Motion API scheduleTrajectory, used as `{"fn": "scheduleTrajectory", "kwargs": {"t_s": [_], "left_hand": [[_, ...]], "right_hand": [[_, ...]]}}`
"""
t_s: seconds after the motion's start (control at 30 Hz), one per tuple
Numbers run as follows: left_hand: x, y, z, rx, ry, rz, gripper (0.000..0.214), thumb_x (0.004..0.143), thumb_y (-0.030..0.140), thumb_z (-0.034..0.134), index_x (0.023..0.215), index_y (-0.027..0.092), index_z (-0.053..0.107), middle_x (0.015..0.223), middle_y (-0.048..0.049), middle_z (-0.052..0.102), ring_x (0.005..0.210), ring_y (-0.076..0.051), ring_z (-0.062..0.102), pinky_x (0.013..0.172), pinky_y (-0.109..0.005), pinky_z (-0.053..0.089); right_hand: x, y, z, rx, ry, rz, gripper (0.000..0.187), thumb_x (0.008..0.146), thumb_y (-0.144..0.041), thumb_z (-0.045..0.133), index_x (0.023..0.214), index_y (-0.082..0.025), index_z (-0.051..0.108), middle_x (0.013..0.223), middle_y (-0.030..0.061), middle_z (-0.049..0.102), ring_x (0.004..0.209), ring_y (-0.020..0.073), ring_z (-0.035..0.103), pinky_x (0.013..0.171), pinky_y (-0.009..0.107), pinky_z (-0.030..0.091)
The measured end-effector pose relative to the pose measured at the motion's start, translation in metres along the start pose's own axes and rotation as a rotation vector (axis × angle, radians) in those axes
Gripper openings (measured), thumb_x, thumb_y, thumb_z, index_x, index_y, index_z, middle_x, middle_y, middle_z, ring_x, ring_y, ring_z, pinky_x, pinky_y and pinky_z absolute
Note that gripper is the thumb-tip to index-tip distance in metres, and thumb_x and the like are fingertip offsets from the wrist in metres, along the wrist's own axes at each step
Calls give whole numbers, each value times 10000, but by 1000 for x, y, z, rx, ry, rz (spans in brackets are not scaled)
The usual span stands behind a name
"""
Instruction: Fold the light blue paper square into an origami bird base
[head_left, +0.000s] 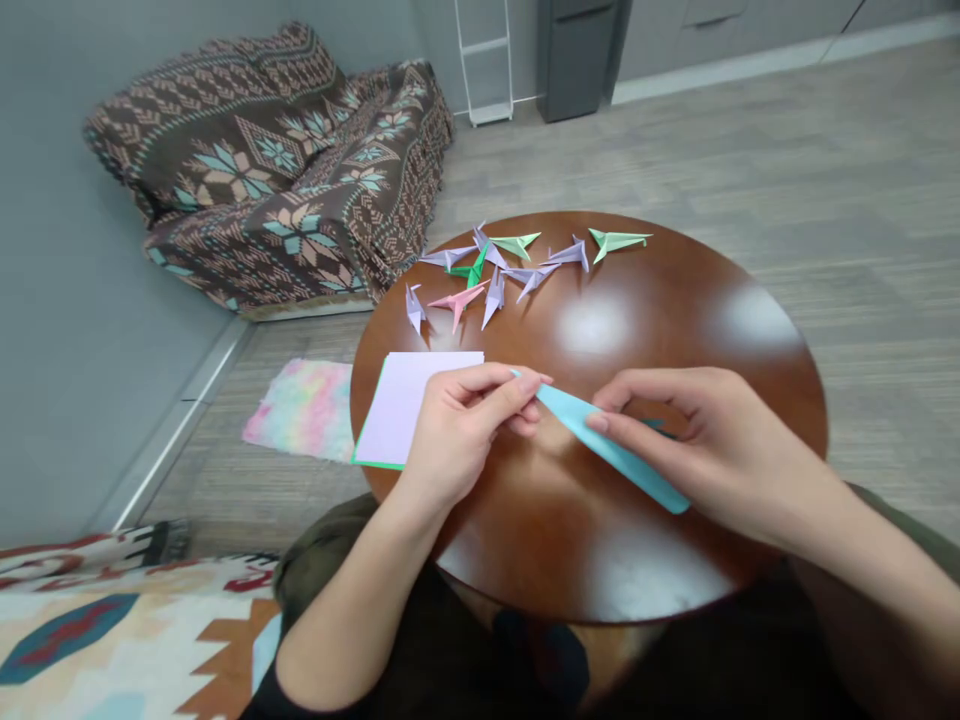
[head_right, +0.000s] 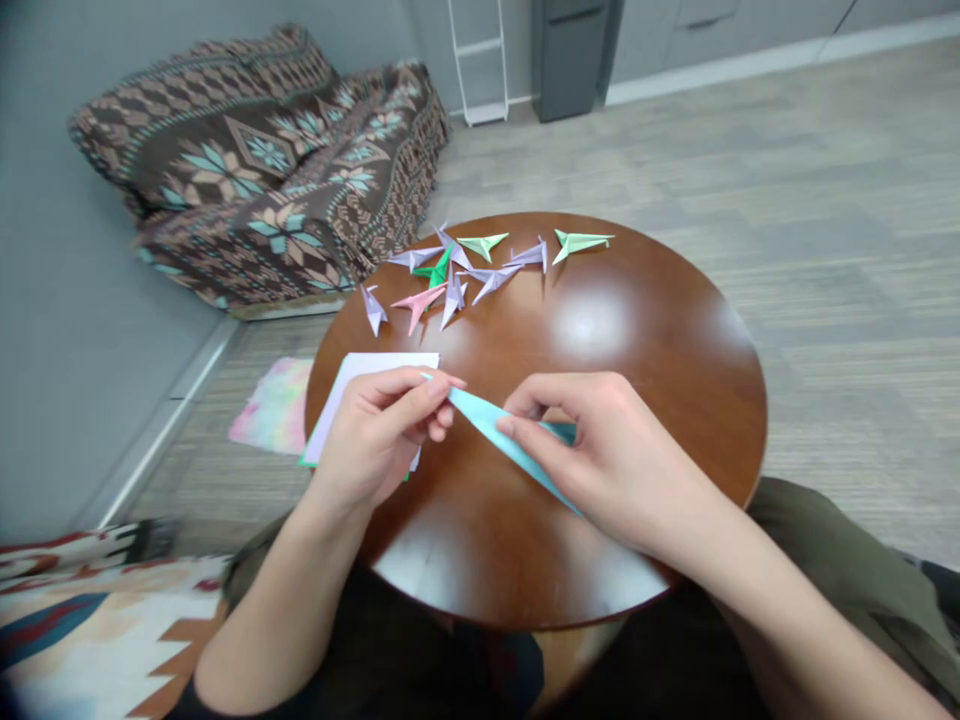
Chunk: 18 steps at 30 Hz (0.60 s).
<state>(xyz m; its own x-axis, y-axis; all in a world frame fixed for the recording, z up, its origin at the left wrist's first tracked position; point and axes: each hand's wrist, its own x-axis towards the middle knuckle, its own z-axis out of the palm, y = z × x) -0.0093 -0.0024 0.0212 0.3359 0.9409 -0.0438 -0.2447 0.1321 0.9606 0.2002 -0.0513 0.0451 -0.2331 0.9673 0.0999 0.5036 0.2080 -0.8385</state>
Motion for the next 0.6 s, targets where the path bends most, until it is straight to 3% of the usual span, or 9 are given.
{"fn": "scheduleTrajectory", "kwargs": {"t_s": [0.27, 0.5, 0.6], "left_hand": [[0, 1, 2, 6, 67, -22, 159, 787, 315, 872, 815, 159, 859, 649, -30, 726, 525, -74, 595, 536, -176, 531], [5, -2, -4, -40, 144, 74, 204, 865, 365, 793, 847, 166, 834, 662, -22, 700, 558, -80, 605, 511, -169, 490], [4, -4, -2, -43, 97, 69, 220, 859, 385, 811, 860, 165, 810, 642, 3, 664, 541, -74, 578, 489, -165, 476]], "right_hand": [[-1, 0, -1, -20, -29, 5, 208, 985, -272, 641, 819, -204, 747, 716, -9, 722, 633, 144, 625, 586, 249, 442], [0, 0, 2, -7, -46, 41, 223, 980, -274, 640, 795, -203, 744, 726, -7, 736, 649, 149, 642, 600, 254, 455], [1, 0, 3, 13, -27, 44, 227, 980, -291, 647, 799, -202, 752, 723, -9, 735, 639, 144, 641, 592, 248, 454]]}}
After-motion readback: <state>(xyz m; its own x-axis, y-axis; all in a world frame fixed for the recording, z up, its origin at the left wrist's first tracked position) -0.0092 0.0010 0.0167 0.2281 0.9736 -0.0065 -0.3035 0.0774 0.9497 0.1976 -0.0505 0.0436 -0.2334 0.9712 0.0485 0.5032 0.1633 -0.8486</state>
